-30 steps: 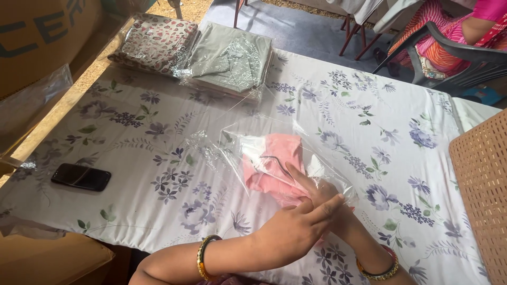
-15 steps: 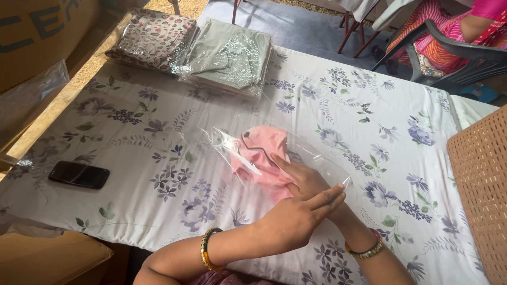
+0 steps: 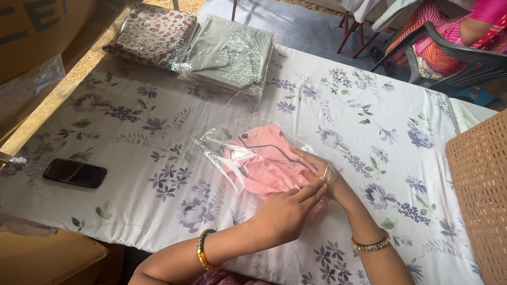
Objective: Folding a pink garment and placing it into a plastic bag on a table.
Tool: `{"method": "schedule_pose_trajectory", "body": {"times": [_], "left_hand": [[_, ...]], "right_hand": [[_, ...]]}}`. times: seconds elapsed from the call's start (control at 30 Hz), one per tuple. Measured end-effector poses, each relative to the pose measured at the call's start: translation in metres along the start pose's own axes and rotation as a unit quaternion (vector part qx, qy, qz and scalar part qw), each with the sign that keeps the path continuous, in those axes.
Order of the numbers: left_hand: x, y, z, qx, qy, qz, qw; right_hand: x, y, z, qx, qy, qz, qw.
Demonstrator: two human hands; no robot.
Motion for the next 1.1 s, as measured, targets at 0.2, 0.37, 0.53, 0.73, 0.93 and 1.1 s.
{"method": "schedule_pose_trajectory", "body": {"times": [0.2, 0.37, 0.53, 0.73, 0.93, 1.1], "left_hand": [[0.003, 0.000, 0.001, -0.016, 0.014, 0.013, 1.000], [-0.002, 0.003, 0.000, -0.033, 0.036, 0.046, 0.998], [0.017, 0.003, 0.007, -0.058, 0.101, 0.106, 0.988], [0.006, 0.000, 0.001, -0.026, 0.100, 0.055, 0.993], [0.003, 0.001, 0.002, -0.043, 0.099, 0.072, 0.992], [0.010, 0.003, 0.004, -0.054, 0.112, 0.104, 0.987]], "right_hand": [[0.016, 0.000, 0.008, -0.044, 0.112, 0.077, 0.990], [0.012, -0.005, 0.029, 0.016, -0.112, -0.015, 0.993], [0.017, 0.002, -0.005, -0.050, -0.163, 0.057, 0.984], [-0.021, 0.012, -0.050, 0.255, 0.432, 0.074, 0.862], [-0.040, -0.004, -0.046, 0.230, 0.188, -0.002, 0.955], [-0.041, -0.040, 0.000, 0.117, -0.024, -0.033, 0.992]]}}
Point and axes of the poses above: each hand's wrist, its own y-axis away from the middle knuckle, its own x-axis out of the back of the hand, z = x × y, the point moved 9 cm from there along -y, towards the middle knuckle, and after that the axes turned 2 degrees about -y, right-handed, at the moved point
